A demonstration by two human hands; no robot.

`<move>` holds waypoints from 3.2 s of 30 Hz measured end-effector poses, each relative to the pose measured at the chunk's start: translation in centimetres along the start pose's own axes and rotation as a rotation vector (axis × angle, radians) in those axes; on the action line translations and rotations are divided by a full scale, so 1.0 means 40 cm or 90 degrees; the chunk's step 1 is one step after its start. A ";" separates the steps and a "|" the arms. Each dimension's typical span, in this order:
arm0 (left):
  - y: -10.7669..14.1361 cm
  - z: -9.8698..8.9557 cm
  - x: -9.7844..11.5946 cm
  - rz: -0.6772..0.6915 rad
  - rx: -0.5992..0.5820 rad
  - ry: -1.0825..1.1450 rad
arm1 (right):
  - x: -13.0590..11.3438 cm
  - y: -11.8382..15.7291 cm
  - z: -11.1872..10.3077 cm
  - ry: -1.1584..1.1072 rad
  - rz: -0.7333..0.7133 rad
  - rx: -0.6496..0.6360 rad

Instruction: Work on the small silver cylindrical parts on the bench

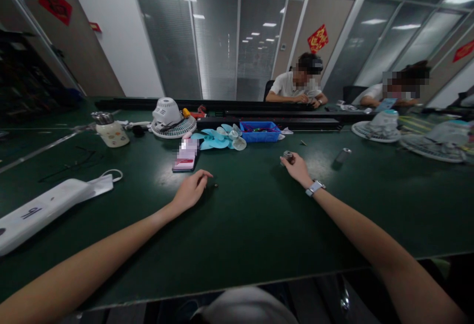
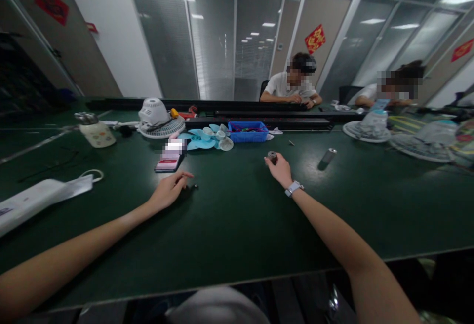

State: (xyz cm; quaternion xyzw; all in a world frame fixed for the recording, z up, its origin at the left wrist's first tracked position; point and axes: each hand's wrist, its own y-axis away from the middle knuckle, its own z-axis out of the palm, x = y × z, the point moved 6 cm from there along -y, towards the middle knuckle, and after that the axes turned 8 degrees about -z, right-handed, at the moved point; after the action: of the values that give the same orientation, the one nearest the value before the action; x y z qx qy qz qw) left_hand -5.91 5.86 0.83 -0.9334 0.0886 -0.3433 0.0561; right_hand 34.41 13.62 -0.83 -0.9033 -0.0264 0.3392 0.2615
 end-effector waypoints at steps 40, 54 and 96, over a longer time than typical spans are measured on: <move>0.025 0.028 0.044 0.111 -0.062 -0.111 | -0.121 -0.002 -0.122 0.150 -0.155 0.125; 0.033 0.024 0.058 0.116 -0.066 -0.109 | -0.083 -0.011 -0.099 0.133 -0.071 0.074; -0.001 -0.023 0.084 0.081 0.155 0.131 | -0.487 0.223 0.193 -0.293 -0.279 -0.319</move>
State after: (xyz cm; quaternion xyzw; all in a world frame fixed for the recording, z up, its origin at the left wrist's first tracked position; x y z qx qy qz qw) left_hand -3.99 5.17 3.64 -0.8722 0.1106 -0.4408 0.1809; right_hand 13.44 5.05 1.55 -0.8123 -0.3580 0.4522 0.0863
